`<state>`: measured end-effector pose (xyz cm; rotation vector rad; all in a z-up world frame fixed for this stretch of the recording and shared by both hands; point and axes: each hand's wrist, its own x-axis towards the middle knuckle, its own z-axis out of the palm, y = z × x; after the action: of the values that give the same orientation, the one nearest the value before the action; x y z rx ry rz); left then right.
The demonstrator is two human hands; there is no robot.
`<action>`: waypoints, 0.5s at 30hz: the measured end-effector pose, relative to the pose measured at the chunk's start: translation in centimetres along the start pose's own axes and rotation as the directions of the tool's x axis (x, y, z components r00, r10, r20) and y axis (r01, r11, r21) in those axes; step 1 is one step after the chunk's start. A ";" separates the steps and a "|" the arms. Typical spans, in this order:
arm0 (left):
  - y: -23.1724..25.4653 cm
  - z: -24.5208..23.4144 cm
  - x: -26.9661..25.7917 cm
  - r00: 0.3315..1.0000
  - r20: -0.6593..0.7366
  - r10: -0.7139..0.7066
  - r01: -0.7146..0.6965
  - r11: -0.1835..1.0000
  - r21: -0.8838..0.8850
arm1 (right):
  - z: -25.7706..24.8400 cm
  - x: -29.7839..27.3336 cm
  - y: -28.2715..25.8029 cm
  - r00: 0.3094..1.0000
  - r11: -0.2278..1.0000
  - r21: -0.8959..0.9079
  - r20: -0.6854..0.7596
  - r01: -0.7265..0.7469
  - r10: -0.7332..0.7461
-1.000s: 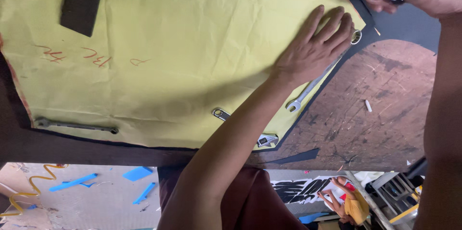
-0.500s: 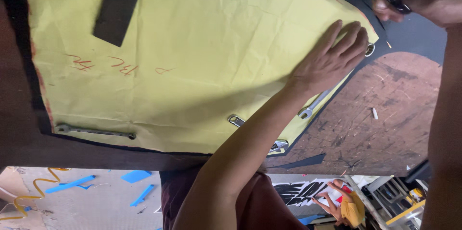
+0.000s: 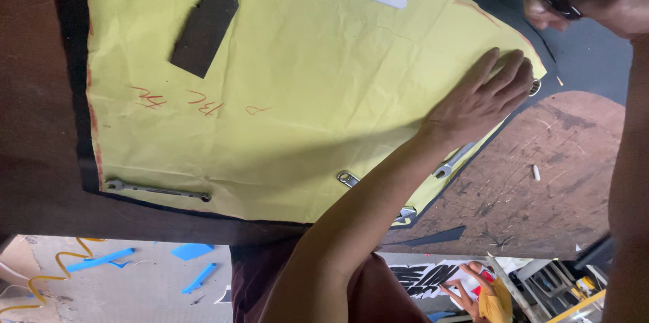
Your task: The person measures and cuts pieces of fabric and foam, then marks the fabric with chalk to prepare for upholstering.
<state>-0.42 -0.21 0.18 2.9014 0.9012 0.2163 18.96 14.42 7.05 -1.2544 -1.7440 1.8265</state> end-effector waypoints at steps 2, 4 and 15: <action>0.1 0.0 -0.3 1.000 0.009 0.006 -0.006 0.999 -0.052 | 0.3 0.4 -0.5 1.000 1.000 -0.021 0.009 0.001 -0.001; 0.1 -0.1 -0.2 1.000 0.011 0.014 -0.013 0.995 -0.101 | 0.4 1.2 -1.1 0.999 0.999 -0.027 0.028 0.024 -0.024; -1.2 -1.6 0.0 0.999 0.022 0.023 -0.020 0.992 -0.124 | 16.3 -10.4 7.9 0.696 0.907 0.217 -0.584 -0.360 0.417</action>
<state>-1.35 0.86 1.59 2.7949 0.8223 0.2309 15.07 -5.36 1.42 -2.0216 -1.0694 1.3870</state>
